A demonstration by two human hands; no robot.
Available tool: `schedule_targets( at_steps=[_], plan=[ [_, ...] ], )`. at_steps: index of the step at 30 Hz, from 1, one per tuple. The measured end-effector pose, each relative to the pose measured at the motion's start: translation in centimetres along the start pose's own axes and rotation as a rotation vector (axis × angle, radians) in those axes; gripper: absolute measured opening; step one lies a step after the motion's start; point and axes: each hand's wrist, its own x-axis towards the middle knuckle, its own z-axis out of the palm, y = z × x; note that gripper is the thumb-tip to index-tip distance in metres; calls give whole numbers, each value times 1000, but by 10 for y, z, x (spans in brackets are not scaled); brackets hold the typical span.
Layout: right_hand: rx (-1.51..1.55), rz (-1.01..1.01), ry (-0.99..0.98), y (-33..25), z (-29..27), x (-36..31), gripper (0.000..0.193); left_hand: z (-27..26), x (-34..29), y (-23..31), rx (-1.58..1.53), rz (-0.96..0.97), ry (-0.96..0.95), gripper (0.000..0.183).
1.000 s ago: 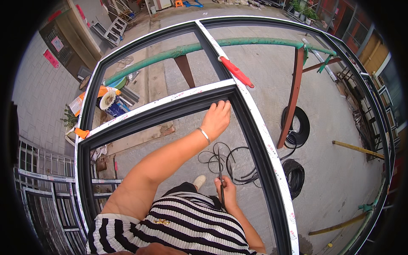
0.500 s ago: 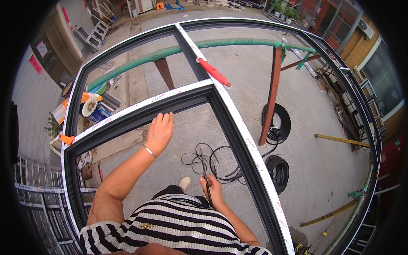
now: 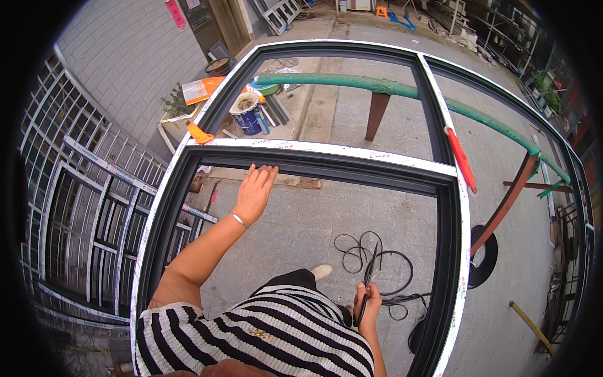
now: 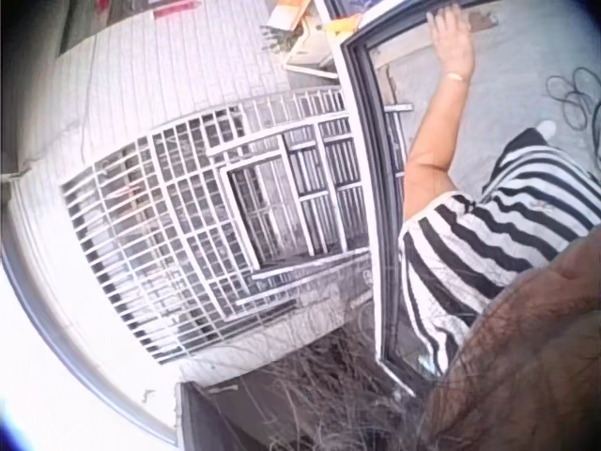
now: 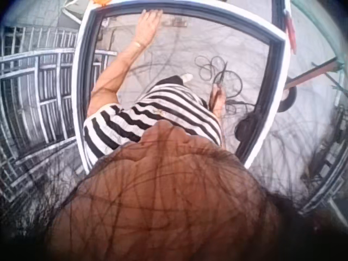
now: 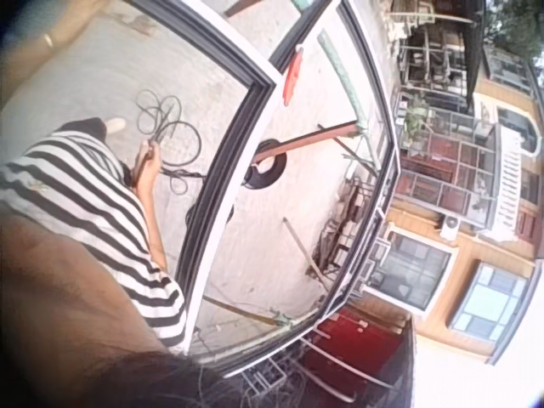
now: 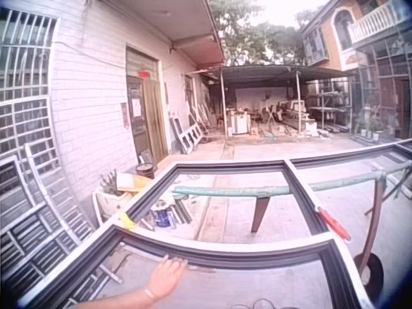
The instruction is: The person installs rubber seals into a window frame by cutting strips with scissors, pressing them into the frame grooves by hand, rolling over them with a roller tool, and trimming the excess seal with scissors.
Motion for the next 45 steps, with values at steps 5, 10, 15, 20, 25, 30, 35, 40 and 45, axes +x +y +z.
schedule_targets(
  at_steps=[5,10,15,20,25,30,35,40,45],
  plan=[
    [56,64,1,-7,5,2,19,2,-31,-58,3,-164,21,46],
    [-20,41,6,-12,3,1,19,12,-66,-126,138,-432,-31,43],
    [-24,-10,45,2,1,8,22,24,-71,-120,38,-625,58,52],
    [-8,53,68,1,0,5,20,26,-74,-99,-25,-660,218,54],
    [30,68,83,1,0,5,21,25,-84,-70,-717,-1184,-4,26],
    [-25,-51,57,5,0,15,20,70,-96,-94,-1012,-1311,350,30],
    [-75,-20,34,-18,12,18,19,42,-70,-120,-1283,-1522,361,45],
    [-111,-7,15,-31,15,22,20,-5,-61,-81,-2542,-1335,411,75],
    [-137,-25,29,-41,14,21,17,-18,-51,-59,-2780,-1103,269,93]
  ],
)
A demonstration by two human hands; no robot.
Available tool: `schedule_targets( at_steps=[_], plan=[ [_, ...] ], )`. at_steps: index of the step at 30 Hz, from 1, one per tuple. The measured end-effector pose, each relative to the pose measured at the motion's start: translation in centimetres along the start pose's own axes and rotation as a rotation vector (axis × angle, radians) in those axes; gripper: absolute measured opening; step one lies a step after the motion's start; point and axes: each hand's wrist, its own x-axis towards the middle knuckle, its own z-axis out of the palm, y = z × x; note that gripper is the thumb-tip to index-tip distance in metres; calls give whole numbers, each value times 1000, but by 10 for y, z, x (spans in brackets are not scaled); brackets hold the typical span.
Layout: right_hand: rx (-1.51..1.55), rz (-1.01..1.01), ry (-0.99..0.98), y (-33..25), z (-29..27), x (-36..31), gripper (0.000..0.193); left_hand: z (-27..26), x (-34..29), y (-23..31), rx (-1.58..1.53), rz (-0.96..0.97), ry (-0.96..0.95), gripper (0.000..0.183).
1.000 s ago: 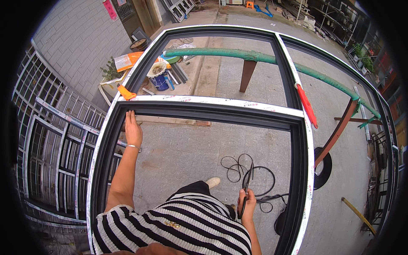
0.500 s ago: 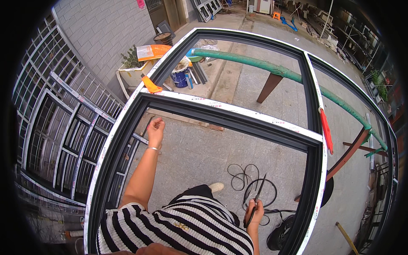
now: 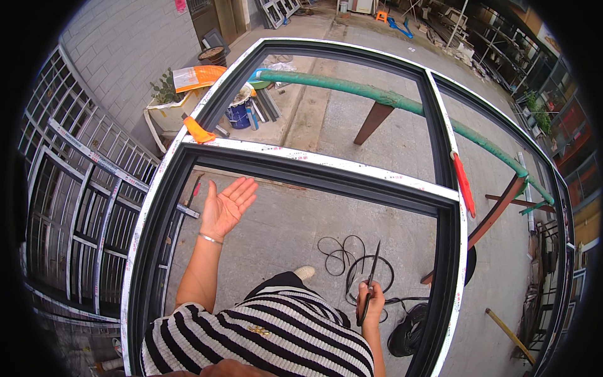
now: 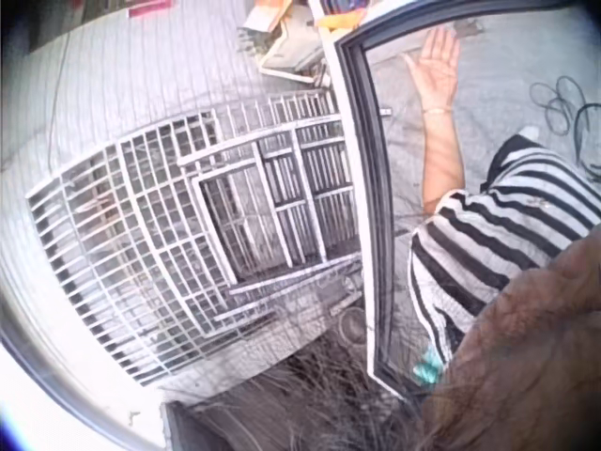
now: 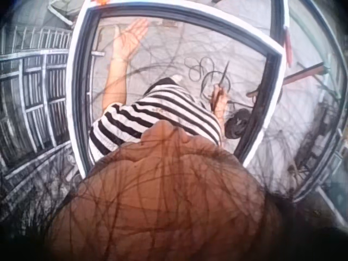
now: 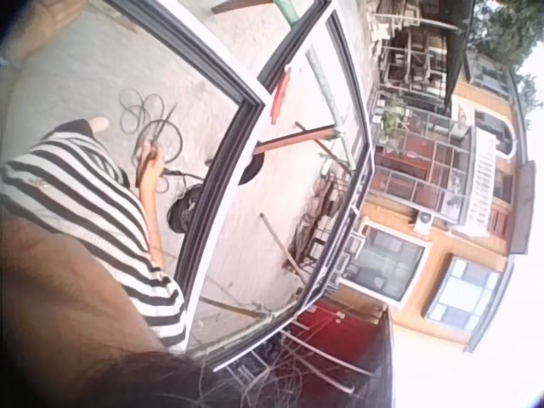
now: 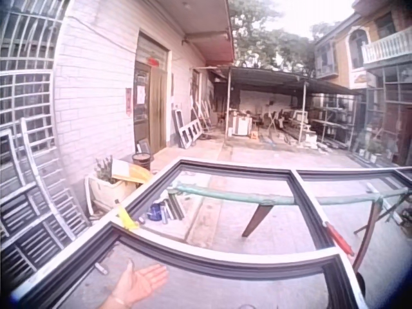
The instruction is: The person installs rubber seals into a window frame by cutting strips with scissors, pressing them into the frame grooves by hand, rolling over them with a roller tool, and trimming the excess seal with scissors.
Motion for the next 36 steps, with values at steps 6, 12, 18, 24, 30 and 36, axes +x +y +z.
schedule_targets(
  at_steps=[6,12,18,24,30,36],
  plan=[
    [-39,-173,94,30,-10,7,21,-25,18,-22,657,77,-5,36],
    [-259,-131,95,4,-17,0,45,-61,32,-50,1087,63,-4,23],
    [-314,-126,99,-12,-25,-14,51,-4,16,-117,1409,265,-278,33],
    [-259,-120,97,-3,-31,-12,48,22,33,-123,1590,-181,-431,33],
    [-268,-195,81,-39,-21,-5,46,57,21,-138,1668,45,-563,31],
    [-282,-372,-40,-88,-21,4,44,92,-3,-104,1761,552,-604,37]
  ],
)
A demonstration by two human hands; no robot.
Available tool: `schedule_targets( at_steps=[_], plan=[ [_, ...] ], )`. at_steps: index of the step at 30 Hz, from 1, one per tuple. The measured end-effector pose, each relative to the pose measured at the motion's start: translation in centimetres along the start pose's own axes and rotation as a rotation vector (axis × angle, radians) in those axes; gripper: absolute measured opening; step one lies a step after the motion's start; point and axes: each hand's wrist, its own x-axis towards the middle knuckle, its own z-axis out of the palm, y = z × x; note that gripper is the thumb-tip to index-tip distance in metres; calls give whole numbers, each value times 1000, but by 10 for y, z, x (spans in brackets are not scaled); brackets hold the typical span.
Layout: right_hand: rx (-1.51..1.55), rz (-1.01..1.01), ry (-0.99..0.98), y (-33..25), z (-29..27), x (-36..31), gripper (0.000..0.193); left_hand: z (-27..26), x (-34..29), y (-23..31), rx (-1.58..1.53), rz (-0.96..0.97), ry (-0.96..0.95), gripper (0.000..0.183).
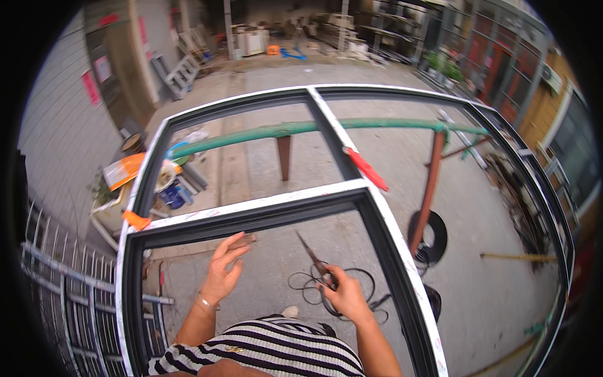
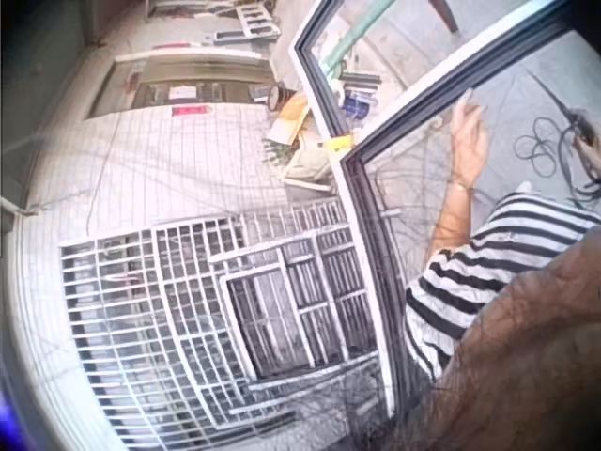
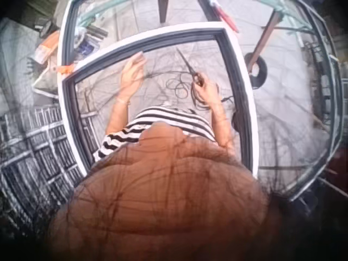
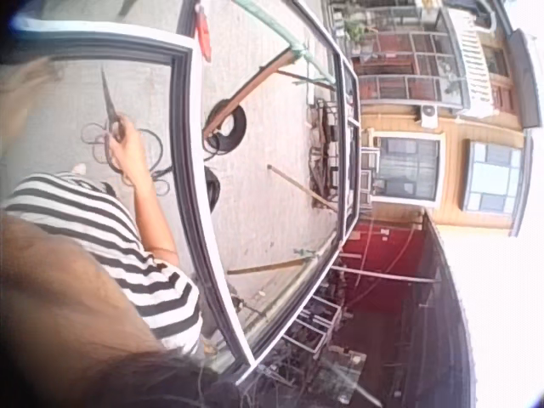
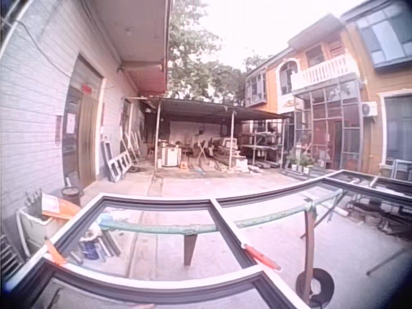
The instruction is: The person installs rubber seals into a window frame by cutting strips with scissors, pressing them into the frame grooves by hand, rolling over them with a roller tool, and trimming the excess seal with scissors.
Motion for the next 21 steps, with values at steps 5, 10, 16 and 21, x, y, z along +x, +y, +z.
schedule_targets(
  at_steps=[5,10,16,21],
  plan=[
    [-137,-45,151,-66,-46,15,48,-56,32,2,195,56,379,23],
    [-30,-145,254,-90,-55,37,49,-183,53,-58,953,-130,650,35],
    [-218,-193,466,-108,-71,72,45,-274,46,-153,1115,-817,244,83],
    [-531,-196,740,-134,-115,106,42,-279,38,-214,911,-779,231,68]
  ],
)
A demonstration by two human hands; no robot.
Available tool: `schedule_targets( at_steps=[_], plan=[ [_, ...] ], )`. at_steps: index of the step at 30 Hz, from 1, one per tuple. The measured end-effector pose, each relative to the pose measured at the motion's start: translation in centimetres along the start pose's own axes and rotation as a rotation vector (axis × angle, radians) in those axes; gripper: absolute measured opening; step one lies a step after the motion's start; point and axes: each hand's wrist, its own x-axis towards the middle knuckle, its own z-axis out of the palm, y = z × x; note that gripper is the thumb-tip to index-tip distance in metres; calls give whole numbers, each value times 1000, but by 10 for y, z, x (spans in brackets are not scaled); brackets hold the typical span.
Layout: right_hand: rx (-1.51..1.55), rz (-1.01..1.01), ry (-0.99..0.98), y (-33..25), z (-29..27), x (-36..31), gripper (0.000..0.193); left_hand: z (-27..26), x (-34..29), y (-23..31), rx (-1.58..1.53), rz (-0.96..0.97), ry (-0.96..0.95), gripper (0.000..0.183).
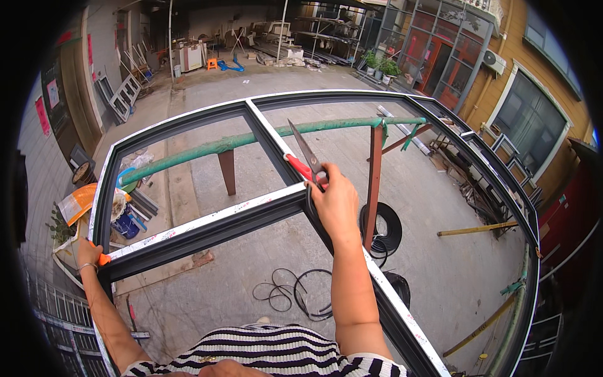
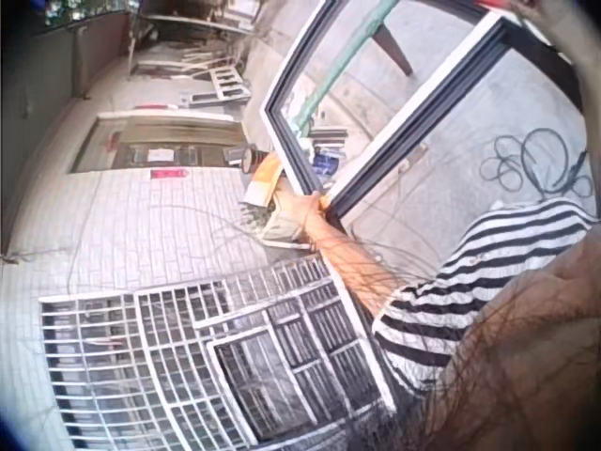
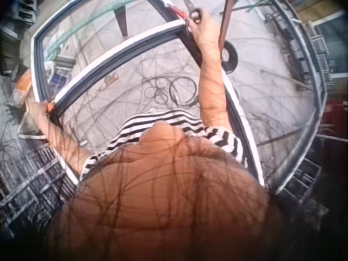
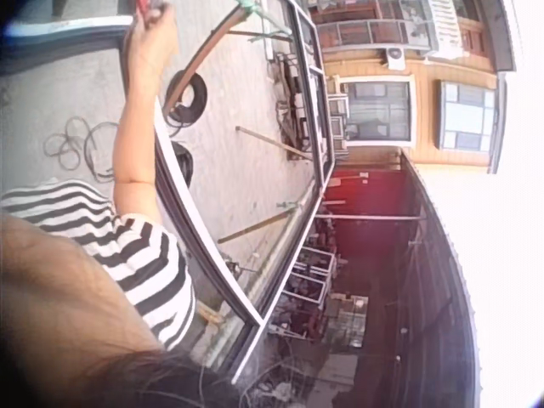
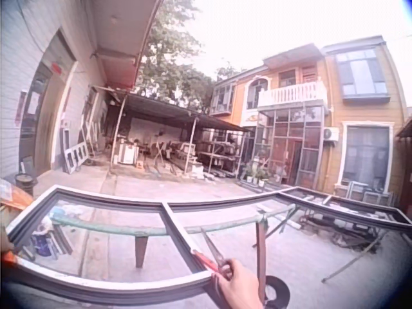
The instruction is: The person installs rubber seals into a window frame by cutting strips with scissors, pressing them into the frame grooves by hand, rolling over them with a roller tool, and trimming the excess seal with scissors.
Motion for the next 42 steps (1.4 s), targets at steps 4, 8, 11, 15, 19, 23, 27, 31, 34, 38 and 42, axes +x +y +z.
schedule_targets(
  at_steps=[4,8,11,15,19,23,27,31,34,38,42],
  plan=[
    [-337,38,-142,14,32,55,49,33,19,-52,-124,51,112,68],
    [-457,32,-305,67,95,87,48,-31,-49,24,-862,169,65,50],
    [-387,75,-455,80,104,82,45,-61,-115,91,-1232,171,5,45],
    [-431,-40,-390,81,110,82,35,-70,-162,139,-1481,435,-276,56],
    [-424,-142,-135,55,86,87,33,-46,-169,185,-1635,511,-364,77],
    [134,-21,133,24,25,37,38,-27,-199,277,-1712,628,-442,81],
    [689,248,-44,7,-15,-56,49,5,-222,340,-1629,790,-790,76],
    [610,298,-38,23,-41,-132,47,25,-248,402,-1612,1017,-1171,64],
    [600,433,-20,23,-66,-184,50,21,-274,421,-1360,1206,-1331,57],
    [585,539,78,27,-80,-267,51,22,-285,429,-1084,1447,-1690,26],
    [579,637,205,11,-106,-340,51,72,-324,424,-1127,1522,-1796,52]
  ],
)
